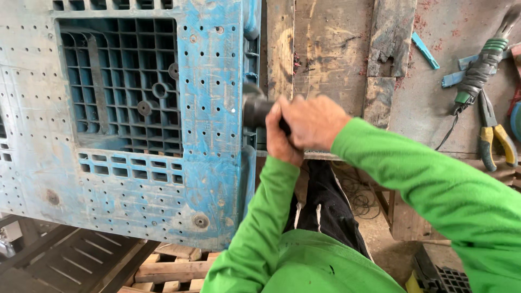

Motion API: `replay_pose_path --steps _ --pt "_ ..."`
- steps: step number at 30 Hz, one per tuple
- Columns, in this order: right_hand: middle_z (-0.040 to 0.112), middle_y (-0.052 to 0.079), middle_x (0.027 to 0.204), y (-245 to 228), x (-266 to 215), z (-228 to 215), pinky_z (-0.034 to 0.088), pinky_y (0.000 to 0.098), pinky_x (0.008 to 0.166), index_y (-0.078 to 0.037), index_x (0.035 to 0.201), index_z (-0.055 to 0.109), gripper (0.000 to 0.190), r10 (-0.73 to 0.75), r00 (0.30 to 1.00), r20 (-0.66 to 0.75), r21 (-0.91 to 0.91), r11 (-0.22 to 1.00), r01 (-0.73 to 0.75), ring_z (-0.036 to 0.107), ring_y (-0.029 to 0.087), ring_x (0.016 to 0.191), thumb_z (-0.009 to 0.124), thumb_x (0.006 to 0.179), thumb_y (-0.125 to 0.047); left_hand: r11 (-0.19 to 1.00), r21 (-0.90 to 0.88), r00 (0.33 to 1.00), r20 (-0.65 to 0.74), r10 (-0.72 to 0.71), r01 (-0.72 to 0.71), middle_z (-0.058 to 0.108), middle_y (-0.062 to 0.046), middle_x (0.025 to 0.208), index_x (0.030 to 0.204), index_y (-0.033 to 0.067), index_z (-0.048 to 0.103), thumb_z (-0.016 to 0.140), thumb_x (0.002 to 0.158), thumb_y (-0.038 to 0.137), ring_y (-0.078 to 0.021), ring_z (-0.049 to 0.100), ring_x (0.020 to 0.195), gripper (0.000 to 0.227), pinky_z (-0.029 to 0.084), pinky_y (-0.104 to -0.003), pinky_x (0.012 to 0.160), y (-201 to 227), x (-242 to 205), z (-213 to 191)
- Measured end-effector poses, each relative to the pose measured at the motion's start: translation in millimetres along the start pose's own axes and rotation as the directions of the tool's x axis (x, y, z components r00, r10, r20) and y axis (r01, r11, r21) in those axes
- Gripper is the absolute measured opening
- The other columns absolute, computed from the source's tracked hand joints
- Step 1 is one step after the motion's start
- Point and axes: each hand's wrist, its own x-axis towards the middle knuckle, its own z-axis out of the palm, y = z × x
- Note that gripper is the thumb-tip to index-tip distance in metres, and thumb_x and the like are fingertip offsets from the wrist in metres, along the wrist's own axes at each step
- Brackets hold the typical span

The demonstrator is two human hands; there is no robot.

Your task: The person uses an angle grinder with a sanding disc to smooth the surface of a blue plastic pallet. They reposition the pallet on a wooden stand and continue sanding different sections of the pallet's underside.

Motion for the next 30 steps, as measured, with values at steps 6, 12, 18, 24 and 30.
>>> replay_pose_path --steps 6,12,18,24,30 --pt "0.067 0.023 0.089 12.4 10.4 -18.9 0.057 0.0501 0.060 0.000 0.118 0.047 0.040 0.036 0.993 -0.114 0.057 0.998 -0.029 0.070 0.040 0.071 0.060 0.088 -0.023 0.998 0.021 0.998 -0.021 -0.051 0.051 0.067 -0.005 0.118 0.124 0.0076 0.063 0.067 0.100 0.041 -0.0195 0.063 0.110 0.042 0.053 -0.034 0.099 4.5 37.5 11.9" --pt "0.066 0.023 0.089 -9.9 -27.8 26.4 0.056 0.0533 0.062 -0.003 0.118 0.048 0.043 -0.054 0.998 0.010 0.090 0.994 0.053 0.069 0.044 0.073 0.062 0.083 -0.023 0.997 -0.067 0.977 -0.204 -0.057 0.044 0.068 -0.003 0.119 0.126 0.0095 0.063 0.065 0.095 0.044 -0.0193 0.064 0.114 0.047 0.052 -0.037 0.102 -19.7 -46.3 -22.2" --pt "0.074 0.023 0.093 -4.8 -26.2 8.8 0.058 0.0512 0.074 -0.003 0.096 0.068 0.026 0.079 0.996 0.029 0.012 0.997 -0.080 0.073 0.042 0.086 0.061 0.083 -0.025 0.952 0.161 0.964 0.096 0.247 -0.260 0.065 -0.009 0.133 0.133 0.0034 0.062 0.068 0.102 0.040 -0.0197 0.061 0.123 0.048 0.049 -0.035 0.114 -41.4 -6.4 -21.9" --pt "0.071 0.030 0.080 17.1 -52.9 29.9 0.058 0.0523 0.069 0.002 0.115 0.061 0.048 0.525 0.848 0.076 0.234 0.817 -0.527 0.073 0.045 0.074 0.066 0.090 -0.038 0.955 0.278 0.981 -0.184 -0.053 0.104 0.073 -0.013 0.105 0.114 -0.0078 0.069 0.089 0.079 0.038 -0.0245 0.070 0.089 0.061 0.059 -0.038 0.085 -63.7 23.4 -5.2" --pt "0.065 0.013 0.107 -21.9 -146.4 124.2 0.054 0.0382 0.072 -0.003 0.134 0.050 0.052 0.495 0.855 -0.151 0.930 0.364 -0.046 0.063 0.021 0.087 0.071 0.091 -0.023 0.813 0.582 0.982 0.143 -0.123 0.018 0.069 -0.025 0.111 0.125 -0.0096 0.059 0.080 0.085 0.053 -0.0329 0.069 0.106 0.077 0.056 -0.046 0.098 -58.5 -120.4 -15.8"
